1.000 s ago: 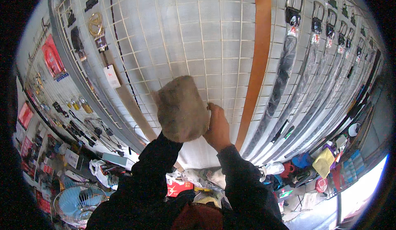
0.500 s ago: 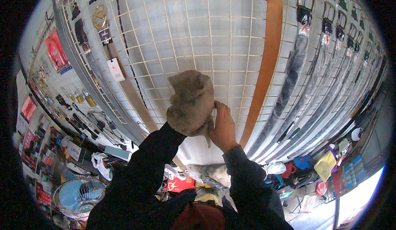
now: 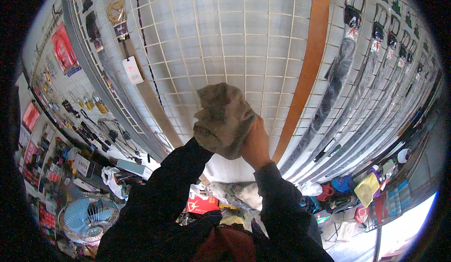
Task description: The person wipes a white wire display grid with a cloth, moving methodically across the surface. They briefly adjust a hanging item before resuming wiping. The person continues to clean different sections of the grid throughout the clip.
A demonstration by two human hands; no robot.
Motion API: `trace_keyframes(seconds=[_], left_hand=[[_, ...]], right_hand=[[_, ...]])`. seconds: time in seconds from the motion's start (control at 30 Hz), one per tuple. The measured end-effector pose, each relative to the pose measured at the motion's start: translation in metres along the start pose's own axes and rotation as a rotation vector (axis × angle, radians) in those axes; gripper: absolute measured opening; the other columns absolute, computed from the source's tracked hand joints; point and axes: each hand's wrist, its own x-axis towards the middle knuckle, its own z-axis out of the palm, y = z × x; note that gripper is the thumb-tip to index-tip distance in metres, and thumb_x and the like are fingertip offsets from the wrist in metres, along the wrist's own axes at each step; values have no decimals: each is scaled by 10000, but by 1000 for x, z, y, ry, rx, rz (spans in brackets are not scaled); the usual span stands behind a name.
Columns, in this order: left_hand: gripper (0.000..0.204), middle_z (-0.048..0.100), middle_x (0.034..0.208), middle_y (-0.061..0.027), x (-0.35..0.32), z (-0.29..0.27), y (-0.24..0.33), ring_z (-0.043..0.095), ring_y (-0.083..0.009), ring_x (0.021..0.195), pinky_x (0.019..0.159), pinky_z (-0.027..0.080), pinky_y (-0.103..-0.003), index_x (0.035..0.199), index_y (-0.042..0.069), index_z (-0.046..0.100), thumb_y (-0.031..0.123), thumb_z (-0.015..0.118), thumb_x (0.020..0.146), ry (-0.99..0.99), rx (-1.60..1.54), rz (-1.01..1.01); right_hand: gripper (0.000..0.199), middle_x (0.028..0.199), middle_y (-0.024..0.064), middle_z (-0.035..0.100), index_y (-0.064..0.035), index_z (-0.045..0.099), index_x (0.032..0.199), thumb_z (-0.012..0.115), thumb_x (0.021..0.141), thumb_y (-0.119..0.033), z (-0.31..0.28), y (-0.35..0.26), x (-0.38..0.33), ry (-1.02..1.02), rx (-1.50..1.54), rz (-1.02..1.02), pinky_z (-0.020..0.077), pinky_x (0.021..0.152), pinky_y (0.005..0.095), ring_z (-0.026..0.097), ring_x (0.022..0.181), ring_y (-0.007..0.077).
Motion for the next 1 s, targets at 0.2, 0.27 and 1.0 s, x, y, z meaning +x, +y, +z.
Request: trace_keyframes(seconds=[0.2, 0.27, 1.0], left_hand=[[390, 623, 1288, -94, 54, 27, 42, 584, -285, 1229, 1052, 484, -435, 1334, 74, 584, 317, 597, 1030, -47, 168, 71], [393, 622, 1290, -95, 61, 31, 44, 583, -287, 1231, 1054, 483, -436, 1335, 73, 585, 318, 600, 1027, -48, 199, 92], [436, 617, 1314, -113, 23, 31, -27, 573, -304, 1251, 1069, 474, -446, 1345, 70, 589, 323, 629, 992, 167, 674, 402]], right_hand=[[683, 1379, 244, 528, -27, 429, 1439, 776, 861, -138, 1, -4, -3, 70, -4, -18, 516, 1002, 506, 548, 1249, 489], [686, 1367, 250, 530, -27, 415, 1448, 763, 864, -115, -1, -6, -4, 59, -11, -40, 520, 993, 506, 556, 1235, 494], [594, 1332, 254, 553, -6, 422, 1443, 697, 920, -69, 7, -1, -2, 71, -14, -104, 478, 1065, 468, 528, 1297, 454]])
